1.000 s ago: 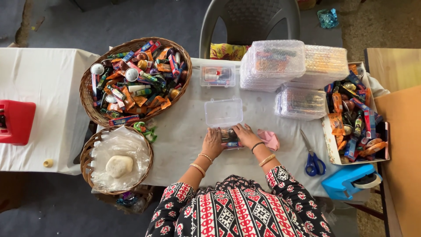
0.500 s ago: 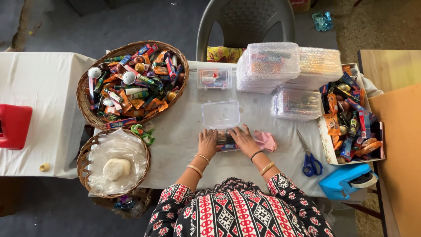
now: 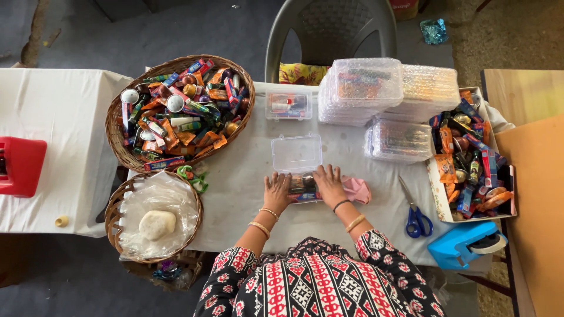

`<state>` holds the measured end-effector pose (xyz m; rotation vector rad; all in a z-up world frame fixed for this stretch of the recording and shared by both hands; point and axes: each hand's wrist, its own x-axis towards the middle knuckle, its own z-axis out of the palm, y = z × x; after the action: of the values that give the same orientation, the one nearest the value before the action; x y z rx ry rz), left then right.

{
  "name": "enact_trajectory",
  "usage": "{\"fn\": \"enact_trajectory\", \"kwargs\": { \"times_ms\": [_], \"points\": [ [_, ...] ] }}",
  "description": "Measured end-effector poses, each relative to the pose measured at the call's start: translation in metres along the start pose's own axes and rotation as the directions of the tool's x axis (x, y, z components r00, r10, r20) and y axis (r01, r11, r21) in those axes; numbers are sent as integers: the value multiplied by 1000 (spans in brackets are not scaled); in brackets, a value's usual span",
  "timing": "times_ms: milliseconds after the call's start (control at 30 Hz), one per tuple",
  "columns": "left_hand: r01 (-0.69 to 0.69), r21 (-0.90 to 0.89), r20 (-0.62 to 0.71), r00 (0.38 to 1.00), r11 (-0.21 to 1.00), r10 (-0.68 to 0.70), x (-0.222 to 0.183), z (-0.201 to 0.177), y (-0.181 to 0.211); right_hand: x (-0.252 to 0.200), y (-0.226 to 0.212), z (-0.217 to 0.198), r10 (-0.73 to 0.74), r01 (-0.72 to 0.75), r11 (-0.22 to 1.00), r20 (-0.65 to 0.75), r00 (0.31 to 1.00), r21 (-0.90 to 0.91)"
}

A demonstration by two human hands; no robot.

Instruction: The person picks small toy and candy packets from a basket and places them into a clear plastic container, closes the lid, and wraps the container in bubble wrap, stacking the wrapped containers with others on the table.

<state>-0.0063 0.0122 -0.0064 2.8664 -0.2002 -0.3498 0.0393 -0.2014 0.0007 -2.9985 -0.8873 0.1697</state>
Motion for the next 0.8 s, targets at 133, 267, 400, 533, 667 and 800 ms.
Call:
{"fn": "enact_trajectory", "kwargs": {
  "times_ms": [133,267,400,533,667,800],
  "points": [
    [-8,6,-35,999,1000,9,1,6,-4,-6,8,-31,87,-90,995,55,995,45],
    [-7,-9,-31,999,1000,6,2,8,-5,-9,11,-23,175,-204,960,157,972,192],
    [5,-24,5,1000,1000,-5,2,0,-4,-9,14,26,182,-169,965,-51,982,201],
    [-2,-32,-7,1000,999,2,1,2,-5,-6,11,18,187,-171,978,-142,972,118],
    [-24,-25,-40,999,999,23,0,4,-4,-12,2,-19,235,-203,952,-124,964,228],
    [-20,-23,-28,999,1000,19,1,2,-2,-18,-6,-37,241,-182,942,-190,952,282]
  ]
}}
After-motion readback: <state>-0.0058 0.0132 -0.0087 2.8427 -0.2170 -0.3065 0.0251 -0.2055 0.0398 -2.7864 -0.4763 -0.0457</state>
